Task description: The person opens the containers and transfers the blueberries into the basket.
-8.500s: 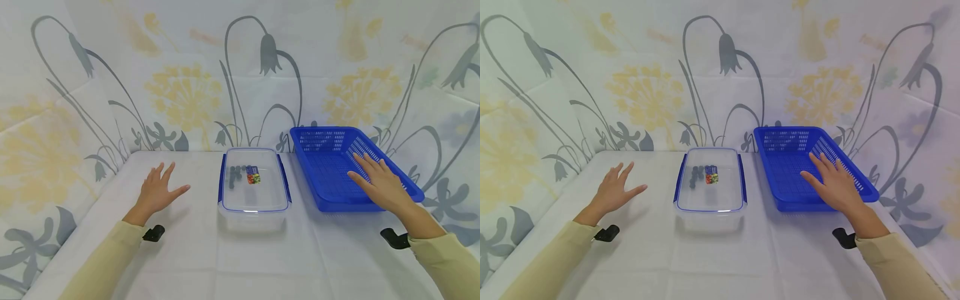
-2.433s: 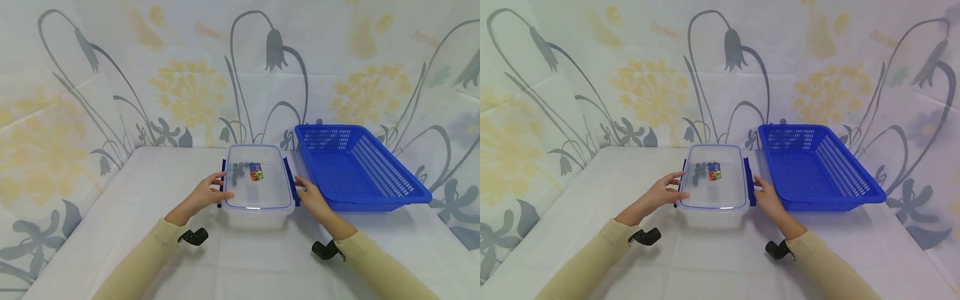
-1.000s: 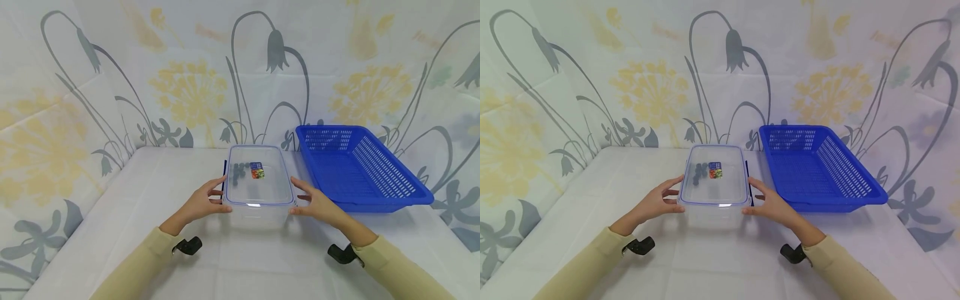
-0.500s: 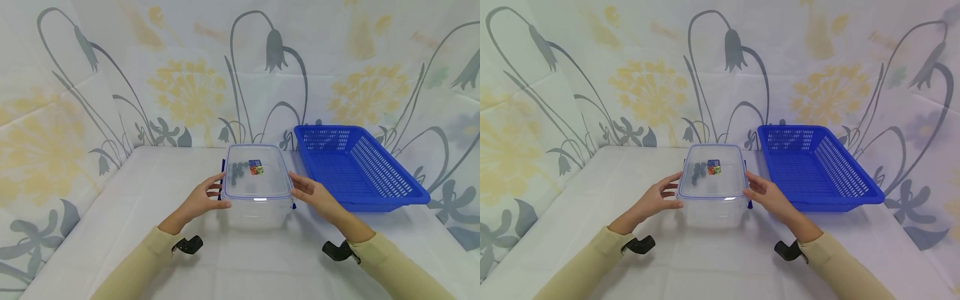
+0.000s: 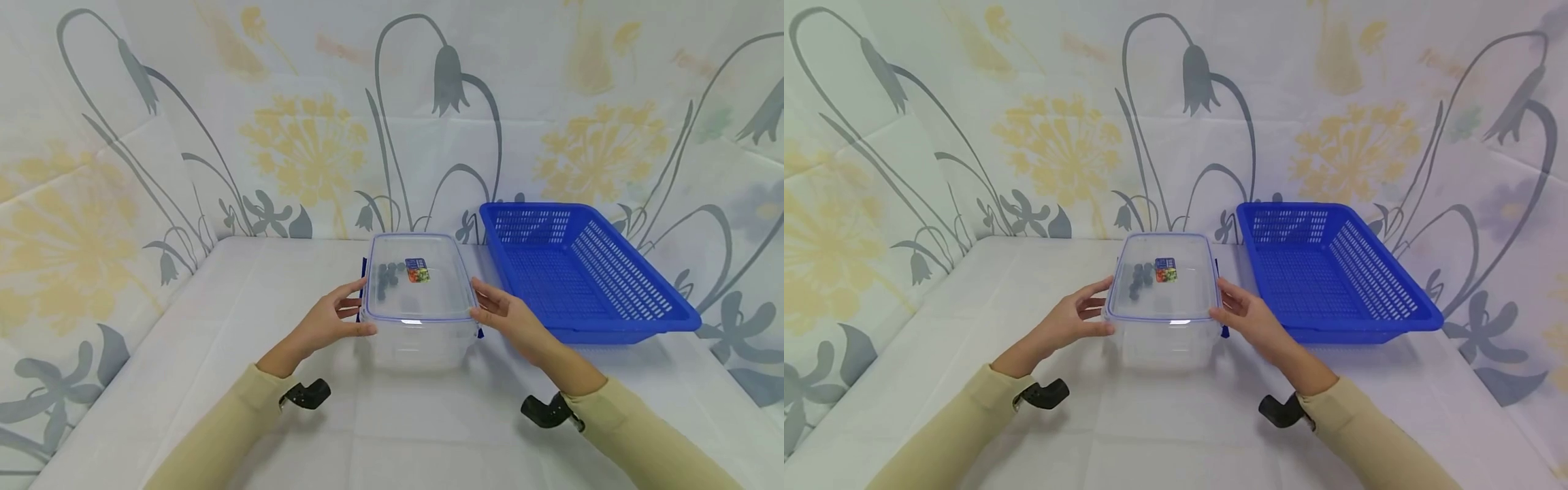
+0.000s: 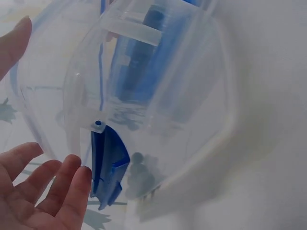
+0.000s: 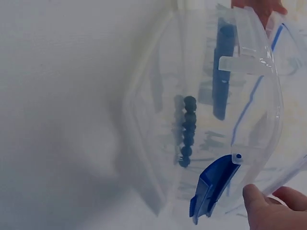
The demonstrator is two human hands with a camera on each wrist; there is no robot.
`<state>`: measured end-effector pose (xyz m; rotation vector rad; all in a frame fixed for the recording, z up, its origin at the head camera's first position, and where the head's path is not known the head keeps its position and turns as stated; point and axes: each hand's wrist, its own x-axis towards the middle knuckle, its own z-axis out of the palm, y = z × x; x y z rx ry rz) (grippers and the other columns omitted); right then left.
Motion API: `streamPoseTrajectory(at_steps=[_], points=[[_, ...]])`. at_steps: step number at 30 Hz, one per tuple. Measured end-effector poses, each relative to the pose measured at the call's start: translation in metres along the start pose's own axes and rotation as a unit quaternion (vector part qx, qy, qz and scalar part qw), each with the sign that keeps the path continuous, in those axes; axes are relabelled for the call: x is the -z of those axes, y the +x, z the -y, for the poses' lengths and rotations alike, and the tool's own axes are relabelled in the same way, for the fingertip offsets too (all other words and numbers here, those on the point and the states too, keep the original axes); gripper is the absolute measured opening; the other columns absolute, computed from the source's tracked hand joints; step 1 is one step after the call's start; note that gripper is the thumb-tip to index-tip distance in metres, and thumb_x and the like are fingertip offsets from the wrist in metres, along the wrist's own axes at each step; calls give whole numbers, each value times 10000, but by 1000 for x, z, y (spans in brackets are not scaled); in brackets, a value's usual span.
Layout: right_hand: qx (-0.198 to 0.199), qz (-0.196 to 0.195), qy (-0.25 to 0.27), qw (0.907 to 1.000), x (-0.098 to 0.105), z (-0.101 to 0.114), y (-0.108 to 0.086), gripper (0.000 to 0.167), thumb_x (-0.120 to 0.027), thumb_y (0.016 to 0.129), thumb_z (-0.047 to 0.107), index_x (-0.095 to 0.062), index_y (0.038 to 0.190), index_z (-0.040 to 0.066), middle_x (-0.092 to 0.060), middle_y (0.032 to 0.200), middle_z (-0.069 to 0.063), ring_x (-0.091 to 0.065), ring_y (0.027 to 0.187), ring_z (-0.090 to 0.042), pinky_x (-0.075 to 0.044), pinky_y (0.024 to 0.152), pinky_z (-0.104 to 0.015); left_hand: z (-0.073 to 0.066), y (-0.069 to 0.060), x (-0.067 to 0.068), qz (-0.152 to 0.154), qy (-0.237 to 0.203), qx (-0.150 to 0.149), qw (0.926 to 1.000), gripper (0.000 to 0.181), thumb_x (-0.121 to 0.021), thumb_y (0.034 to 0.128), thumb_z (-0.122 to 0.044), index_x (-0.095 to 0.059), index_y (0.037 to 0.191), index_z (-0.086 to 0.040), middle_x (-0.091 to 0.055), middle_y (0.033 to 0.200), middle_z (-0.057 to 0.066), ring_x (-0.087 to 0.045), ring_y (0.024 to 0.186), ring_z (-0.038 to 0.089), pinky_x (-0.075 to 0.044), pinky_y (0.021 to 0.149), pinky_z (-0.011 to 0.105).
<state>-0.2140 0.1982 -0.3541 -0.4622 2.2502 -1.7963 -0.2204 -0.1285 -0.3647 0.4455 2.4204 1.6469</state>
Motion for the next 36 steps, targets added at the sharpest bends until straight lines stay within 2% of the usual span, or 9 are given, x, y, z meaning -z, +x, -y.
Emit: streamPoseTrajectory(at_steps=[4,8,11,17,21,25,28,31,36], points=[[-25,47,127,9999,0,-2,-1,766,-614,911,153,-120,1476,1,-115,1529,-136,-184,1364,-326,-236,1054,-438,1,0,-2,74,-63,-37,9999,923,-824,713,-203,-297,1470,-217,-310,1459,97,-406,1247,335,-394,983,476],[61,8,76,10000,0,-2,0,779,-624,902,137,-116,1476,2,-97,1533,-131,-167,1366,-340,-251,1043,-435,1,2,-2,-6,-26,-116,9999,943,-840,691,-216,-304,1466,-251,-331,1443,96,-448,1203,351,-426,951,479],[69,-12,39,10000,0,-1,1,780,-626,900,132,-115,1473,-10,-97,1531,-147,-167,1364,-350,-244,1048,-439,-1,3,-2,7,33,-36,10000,949,-842,687,-232,-302,1467,-255,-340,1439,91,-443,1207,345,-422,956,483],[25,-232,8,9997,-1,4,0,767,-659,873,124,-190,1462,-20,-218,1484,-224,-247,1340,-356,-276,1040,-432,-1,-1,1,100,-60,-22,9999,955,-844,685,-216,-299,1469,-225,-365,1414,111,-418,1220,340,-393,980,495],[-87,-406,211,9989,-2,13,2,747,-641,878,89,-183,1451,-50,-230,1472,-241,-245,1344,-338,-249,1069,-428,-5,-1,9,154,-655,-171,9976,863,-794,749,-157,-309,1462,-150,-413,1371,141,-471,1174,314,-418,968,454],[-239,-441,586,9970,-6,21,6,684,-570,910,48,-165,1451,-57,-279,1417,-227,-344,1261,-255,-301,1058,-312,-11,-1,15,-198,-1204,-50,9925,752,-725,823,-165,-315,1449,-88,-392,1401,130,-503,1151,289,-387,1000,437],[-250,-315,865,9954,-10,25,10,635,-523,928,40,-171,1446,-67,-339,1302,-206,-412,1107,-177,-366,960,-211,-14,-1,18,-519,-1410,314,9882,719,-697,848,-175,-312,1445,-62,-372,1408,124,-508,1147,284,-359,1026,419],[-193,-102,1067,9940,-15,27,14,627,-497,940,39,-144,1444,-81,-326,1263,-180,-397,1054,-141,-369,909,-179,-16,-1,22,-657,-1664,534,9824,677,-664,871,-140,-312,1438,-32,-362,1389,152,-499,1135,286,-373,1018,380],[-134,208,1578,9872,-23,31,22,623,-459,941,4,-105,1446,-79,-278,1291,-188,-365,1092,-170,-347,944,-203,-19,-4,35,-675,-2197,416,9723,636,-616,889,-56,-296,1437,-3,-315,1382,165,-489,1093,246,-439,945,274]])
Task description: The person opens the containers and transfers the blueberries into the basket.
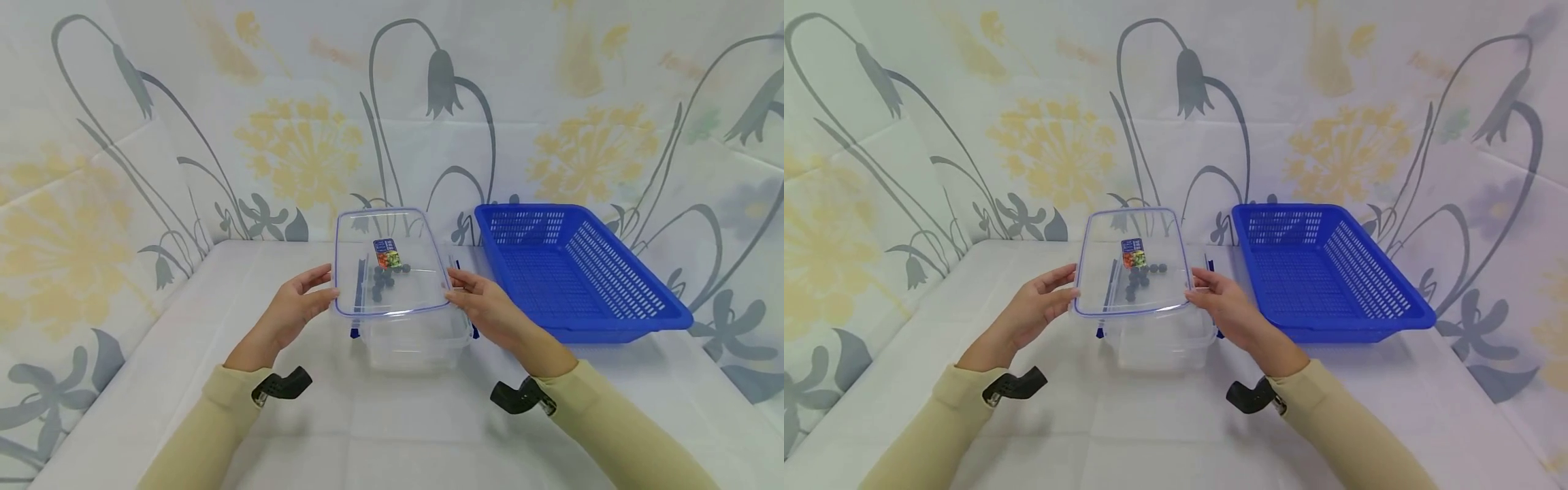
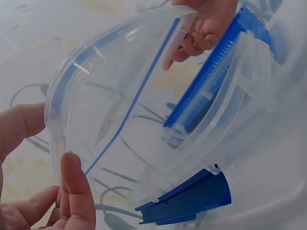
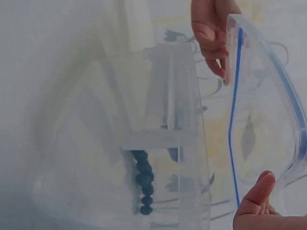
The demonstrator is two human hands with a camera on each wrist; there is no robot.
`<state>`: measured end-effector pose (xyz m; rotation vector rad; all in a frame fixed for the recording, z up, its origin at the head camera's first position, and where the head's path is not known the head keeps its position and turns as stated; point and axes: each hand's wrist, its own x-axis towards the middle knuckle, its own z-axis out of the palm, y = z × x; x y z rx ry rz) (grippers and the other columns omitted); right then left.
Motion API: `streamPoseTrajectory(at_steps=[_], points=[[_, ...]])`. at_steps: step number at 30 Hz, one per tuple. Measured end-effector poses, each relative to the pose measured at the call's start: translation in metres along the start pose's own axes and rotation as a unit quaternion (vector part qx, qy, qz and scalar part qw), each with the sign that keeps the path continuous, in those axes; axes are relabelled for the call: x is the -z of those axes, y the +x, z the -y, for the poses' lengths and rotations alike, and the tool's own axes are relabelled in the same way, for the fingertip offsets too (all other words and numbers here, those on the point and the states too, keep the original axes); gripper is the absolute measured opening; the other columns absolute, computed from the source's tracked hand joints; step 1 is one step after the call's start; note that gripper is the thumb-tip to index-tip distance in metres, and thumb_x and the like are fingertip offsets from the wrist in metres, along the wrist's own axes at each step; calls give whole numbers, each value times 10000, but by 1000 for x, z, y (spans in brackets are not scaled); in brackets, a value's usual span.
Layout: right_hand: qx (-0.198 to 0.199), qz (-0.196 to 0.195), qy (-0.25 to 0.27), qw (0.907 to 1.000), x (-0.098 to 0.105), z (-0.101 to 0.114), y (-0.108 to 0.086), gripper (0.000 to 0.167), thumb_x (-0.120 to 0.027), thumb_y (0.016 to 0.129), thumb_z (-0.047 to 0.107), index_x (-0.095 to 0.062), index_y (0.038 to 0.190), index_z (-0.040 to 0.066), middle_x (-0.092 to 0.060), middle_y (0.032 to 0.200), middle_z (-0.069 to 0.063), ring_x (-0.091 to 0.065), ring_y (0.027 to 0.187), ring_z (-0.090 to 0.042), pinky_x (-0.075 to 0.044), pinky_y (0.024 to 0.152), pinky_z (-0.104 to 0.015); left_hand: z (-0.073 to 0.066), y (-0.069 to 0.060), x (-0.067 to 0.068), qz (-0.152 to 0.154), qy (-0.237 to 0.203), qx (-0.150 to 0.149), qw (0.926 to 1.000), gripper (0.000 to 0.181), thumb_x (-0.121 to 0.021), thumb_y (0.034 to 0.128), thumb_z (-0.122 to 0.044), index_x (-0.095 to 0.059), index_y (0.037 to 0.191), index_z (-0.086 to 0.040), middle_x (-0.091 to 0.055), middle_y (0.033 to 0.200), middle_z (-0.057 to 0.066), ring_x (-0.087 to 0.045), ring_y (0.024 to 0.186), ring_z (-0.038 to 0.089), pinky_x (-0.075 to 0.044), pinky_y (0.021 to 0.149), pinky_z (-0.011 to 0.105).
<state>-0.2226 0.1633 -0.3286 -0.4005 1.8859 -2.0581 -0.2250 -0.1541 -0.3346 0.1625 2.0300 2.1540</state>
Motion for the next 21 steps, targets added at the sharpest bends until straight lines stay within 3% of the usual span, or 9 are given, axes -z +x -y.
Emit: streamPoseTrajectory(at_steps=[9,16,21], points=[[-131,-50,773,9969,-29,1,15,579,-449,899,-101,-179,1411,-114,-389,1130,-109,-443,992,-149,-425,865,-183,-4,-4,28,-85,-537,-295,9981,593,-553,913,0,-263,1427,59,-322,1380,162,-548,976,75,-458,862,170],[-149,-88,816,9965,-57,-1,26,569,-466,894,-115,-209,1401,-118,-424,1091,-112,-459,964,-139,-426,873,-206,-9,-13,54,-184,-797,-273,9963,601,-577,901,1,-270,1412,80,-493,1184,7,-591,923,66,-491,793,171],[-171,-105,1021,9946,-77,-2,36,555,-503,874,-130,-276,1380,-110,-455,1099,-145,-474,989,-183,-424,906,-239,-11,-22,73,-157,-981,-336,9945,448,-588,899,-14,-445,1323,-29,-556,1133,-31,-613,899,83,-509,763,189]])
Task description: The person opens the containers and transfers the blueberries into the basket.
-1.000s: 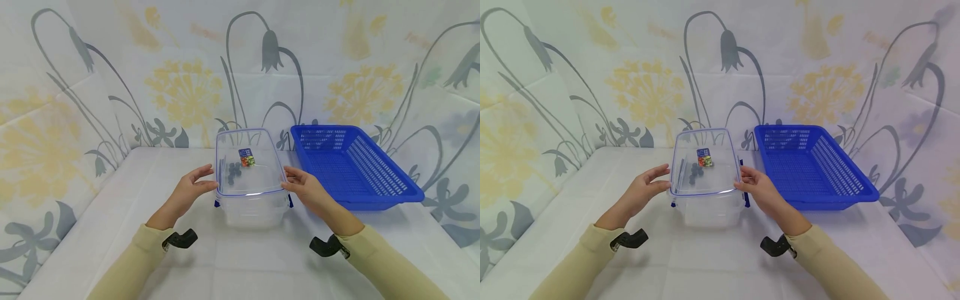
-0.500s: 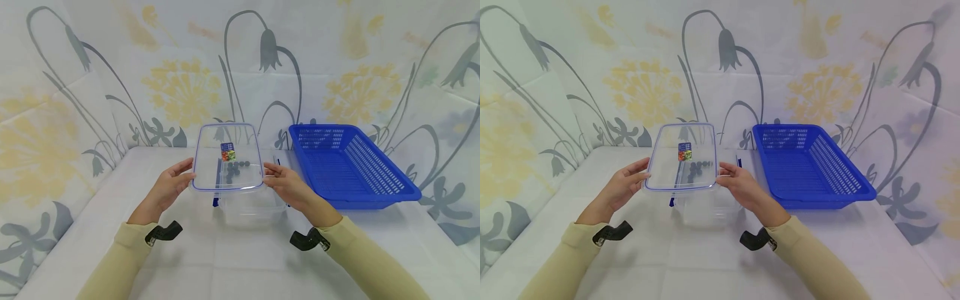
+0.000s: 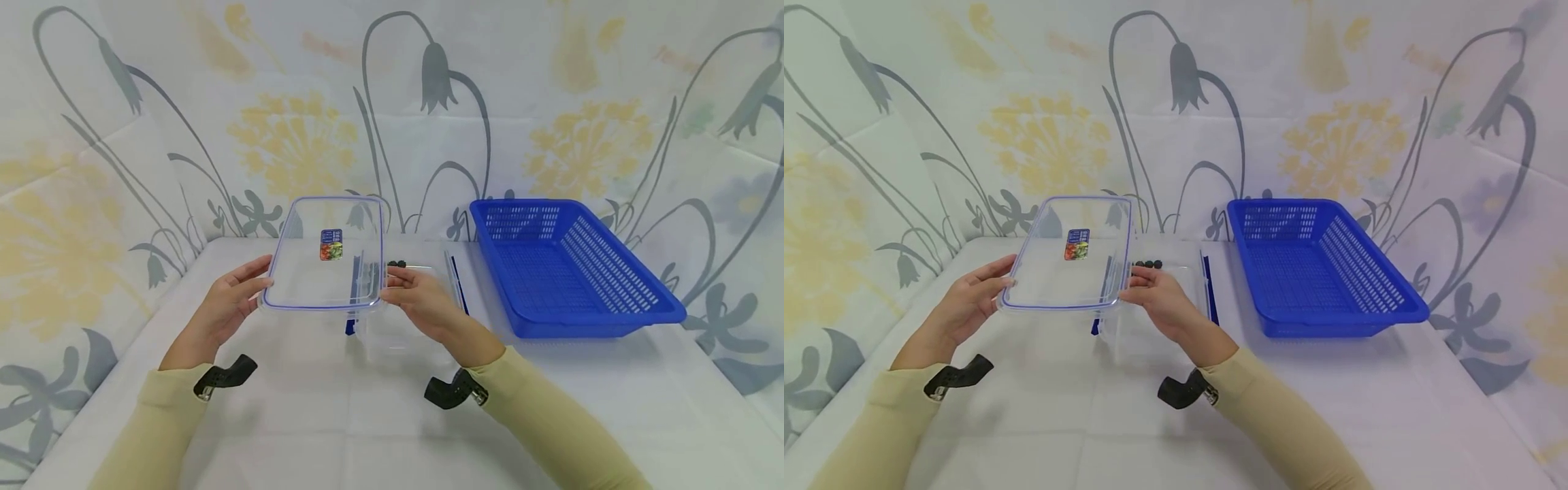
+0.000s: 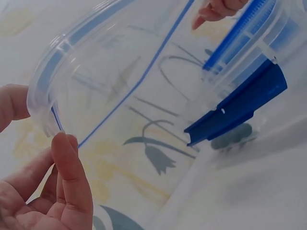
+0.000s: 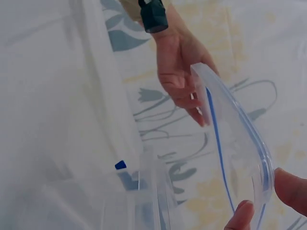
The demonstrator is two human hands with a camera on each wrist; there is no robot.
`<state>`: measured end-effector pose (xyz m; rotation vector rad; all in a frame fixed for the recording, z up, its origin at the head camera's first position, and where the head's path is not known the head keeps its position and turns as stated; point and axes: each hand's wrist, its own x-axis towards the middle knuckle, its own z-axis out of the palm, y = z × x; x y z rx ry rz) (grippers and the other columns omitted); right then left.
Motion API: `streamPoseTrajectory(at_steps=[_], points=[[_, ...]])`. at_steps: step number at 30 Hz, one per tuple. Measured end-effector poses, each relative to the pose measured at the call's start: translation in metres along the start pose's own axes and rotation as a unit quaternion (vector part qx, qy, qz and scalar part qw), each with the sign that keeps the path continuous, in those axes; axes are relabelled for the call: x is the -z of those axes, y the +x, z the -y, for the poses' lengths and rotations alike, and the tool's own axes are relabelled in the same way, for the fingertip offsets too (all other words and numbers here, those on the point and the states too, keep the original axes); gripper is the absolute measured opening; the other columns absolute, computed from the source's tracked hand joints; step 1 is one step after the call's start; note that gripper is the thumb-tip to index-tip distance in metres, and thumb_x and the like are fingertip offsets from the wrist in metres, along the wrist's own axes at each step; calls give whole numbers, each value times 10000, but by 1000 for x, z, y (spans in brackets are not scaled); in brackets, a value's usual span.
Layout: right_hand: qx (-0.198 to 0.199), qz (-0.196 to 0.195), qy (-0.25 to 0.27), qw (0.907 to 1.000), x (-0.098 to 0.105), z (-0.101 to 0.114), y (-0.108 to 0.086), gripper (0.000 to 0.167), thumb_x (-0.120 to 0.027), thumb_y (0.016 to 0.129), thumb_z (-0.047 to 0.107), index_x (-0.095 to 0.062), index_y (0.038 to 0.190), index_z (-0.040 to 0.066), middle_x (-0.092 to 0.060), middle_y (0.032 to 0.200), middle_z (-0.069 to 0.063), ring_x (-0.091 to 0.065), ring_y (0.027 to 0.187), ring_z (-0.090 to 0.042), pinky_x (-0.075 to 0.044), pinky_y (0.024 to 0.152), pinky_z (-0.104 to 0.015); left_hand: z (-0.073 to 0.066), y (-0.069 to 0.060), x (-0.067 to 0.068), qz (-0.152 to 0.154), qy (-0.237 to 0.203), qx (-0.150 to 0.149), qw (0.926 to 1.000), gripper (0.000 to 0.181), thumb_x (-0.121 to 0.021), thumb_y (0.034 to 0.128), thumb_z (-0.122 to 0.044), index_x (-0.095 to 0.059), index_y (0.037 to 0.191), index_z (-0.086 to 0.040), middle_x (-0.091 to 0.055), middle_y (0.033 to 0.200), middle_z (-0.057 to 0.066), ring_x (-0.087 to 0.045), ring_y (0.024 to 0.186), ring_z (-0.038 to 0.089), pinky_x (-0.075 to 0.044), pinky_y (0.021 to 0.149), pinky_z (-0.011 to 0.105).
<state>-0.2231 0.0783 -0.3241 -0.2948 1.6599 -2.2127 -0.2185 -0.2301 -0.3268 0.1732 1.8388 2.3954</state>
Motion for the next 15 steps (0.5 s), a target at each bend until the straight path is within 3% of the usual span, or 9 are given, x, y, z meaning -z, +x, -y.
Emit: streamPoseTrajectory(at_steps=[3,6,15], points=[[-11,-91,50,9999,-11,-2,7,523,-525,863,-135,-328,1346,-112,-472,1075,-141,-483,977,-196,-427,927,-269,-3,-3,11,86,-169,-112,9998,312,-576,896,10,-577,1179,-122,-590,1105,-34,-624,876,96,-517,739,198],[-53,-224,49,9997,-21,-7,12,502,-540,858,-136,-354,1324,-120,-487,1029,-122,-500,942,-185,-424,959,-311,-5,-5,22,208,-312,-172,9991,295,-554,900,33,-652,1087,-173,-616,1082,-27,-633,861,110,-524,726,207],[-334,-423,-13,9985,-46,-20,20,521,-594,857,-81,-374,1330,-93,-491,969,-78,-519,917,-171,-419,975,-335,-10,-9,52,675,-656,-263,9952,361,-464,925,82,-695,1090,-141,-653,1055,3,-647,857,136,-535,724,229]])
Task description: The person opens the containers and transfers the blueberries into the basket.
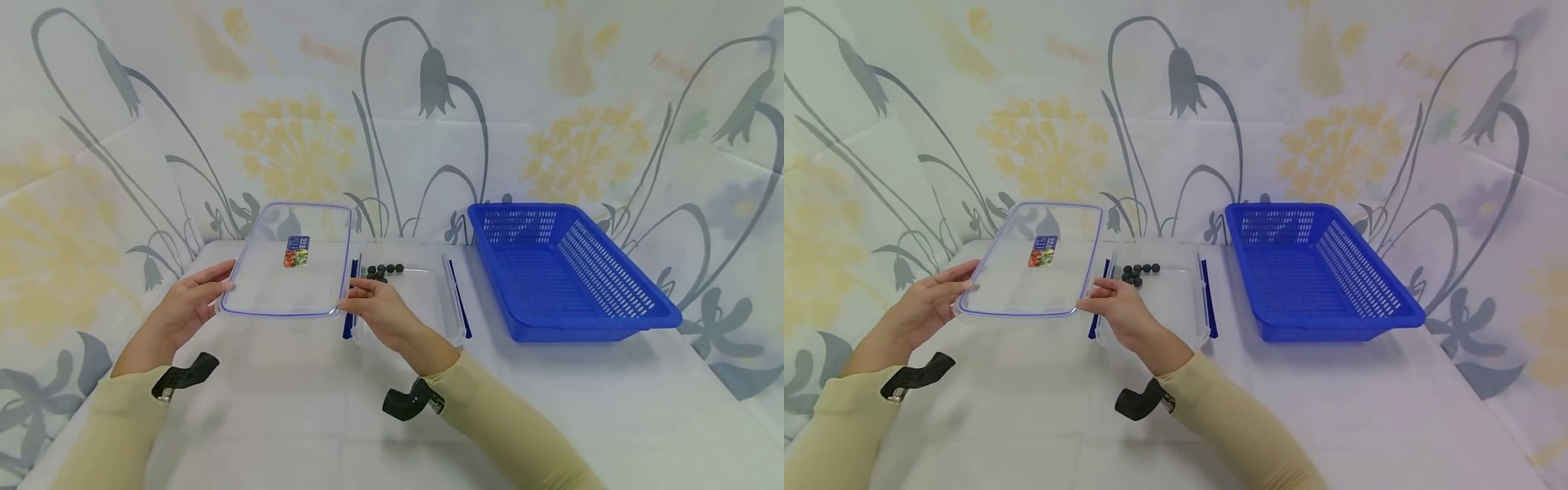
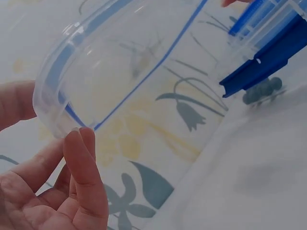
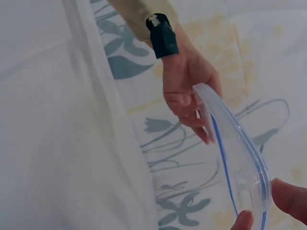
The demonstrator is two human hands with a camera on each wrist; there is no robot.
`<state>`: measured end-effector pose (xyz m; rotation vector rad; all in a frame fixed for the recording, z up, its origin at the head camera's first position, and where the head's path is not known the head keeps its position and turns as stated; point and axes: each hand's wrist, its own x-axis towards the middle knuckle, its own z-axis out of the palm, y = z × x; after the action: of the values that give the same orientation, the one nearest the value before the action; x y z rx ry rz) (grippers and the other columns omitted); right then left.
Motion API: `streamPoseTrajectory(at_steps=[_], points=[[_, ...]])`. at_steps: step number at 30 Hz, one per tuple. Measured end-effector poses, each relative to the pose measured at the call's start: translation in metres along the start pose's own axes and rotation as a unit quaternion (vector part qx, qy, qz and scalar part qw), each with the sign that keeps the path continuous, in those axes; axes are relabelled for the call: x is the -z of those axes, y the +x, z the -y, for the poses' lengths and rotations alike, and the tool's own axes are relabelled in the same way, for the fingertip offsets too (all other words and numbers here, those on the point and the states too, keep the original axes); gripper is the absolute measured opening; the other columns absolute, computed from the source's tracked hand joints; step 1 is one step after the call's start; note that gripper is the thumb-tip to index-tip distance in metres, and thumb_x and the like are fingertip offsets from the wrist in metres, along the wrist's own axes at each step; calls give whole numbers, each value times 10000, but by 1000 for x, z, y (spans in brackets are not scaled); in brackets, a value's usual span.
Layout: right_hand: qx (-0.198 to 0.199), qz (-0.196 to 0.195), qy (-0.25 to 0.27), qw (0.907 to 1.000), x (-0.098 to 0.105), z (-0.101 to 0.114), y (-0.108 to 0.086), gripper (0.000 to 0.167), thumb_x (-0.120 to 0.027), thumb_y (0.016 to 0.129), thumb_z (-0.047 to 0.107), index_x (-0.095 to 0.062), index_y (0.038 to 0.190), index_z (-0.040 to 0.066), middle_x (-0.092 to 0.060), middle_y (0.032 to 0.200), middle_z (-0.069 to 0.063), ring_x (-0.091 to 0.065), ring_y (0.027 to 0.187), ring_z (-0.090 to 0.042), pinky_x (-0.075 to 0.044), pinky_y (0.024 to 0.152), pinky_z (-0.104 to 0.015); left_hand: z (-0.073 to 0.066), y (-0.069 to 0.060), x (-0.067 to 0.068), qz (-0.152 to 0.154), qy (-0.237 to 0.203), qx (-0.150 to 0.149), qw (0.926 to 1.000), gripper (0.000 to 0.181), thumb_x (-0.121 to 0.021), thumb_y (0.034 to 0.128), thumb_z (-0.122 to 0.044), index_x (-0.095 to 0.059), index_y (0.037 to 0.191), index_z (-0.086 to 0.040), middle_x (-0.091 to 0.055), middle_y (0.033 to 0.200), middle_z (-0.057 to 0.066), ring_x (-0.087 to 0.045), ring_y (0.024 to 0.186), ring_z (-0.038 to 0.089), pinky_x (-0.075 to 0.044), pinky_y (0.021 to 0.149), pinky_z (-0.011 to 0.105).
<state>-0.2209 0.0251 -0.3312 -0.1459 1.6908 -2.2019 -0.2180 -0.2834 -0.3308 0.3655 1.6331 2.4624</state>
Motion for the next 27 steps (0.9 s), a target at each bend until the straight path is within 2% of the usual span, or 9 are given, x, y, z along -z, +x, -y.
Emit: streamPoseTrajectory(at_steps=[12,18,27], points=[[-201,-383,181,9989,-28,-15,12,491,-659,824,-51,-452,1269,-53,-523,974,-86,-552,911,-186,-454,936,-330,0,-12,32,212,150,218,9994,372,-458,932,81,-698,1099,-150,-649,1081,-34,-643,895,129,-531,735,222],[-284,-384,341,9983,-45,-24,20,506,-651,817,-75,-444,1279,-75,-514,901,-60,-542,865,-165,-477,901,-307,-1,-20,49,17,325,418,9986,372,-468,934,61,-710,1069,-187,-650,1051,-67,-640,865,107,-526,719,204],[-675,-772,-186,9946,-65,-44,28,462,-691,783,-67,-512,1207,-33,-538,871,-71,-545,773,-168,-513,812,-293,10,-31,76,-88,597,866,9944,410,-453,943,52,-709,1027,-258,-631,1031,-130,-623,855,79,-511,715,183]])
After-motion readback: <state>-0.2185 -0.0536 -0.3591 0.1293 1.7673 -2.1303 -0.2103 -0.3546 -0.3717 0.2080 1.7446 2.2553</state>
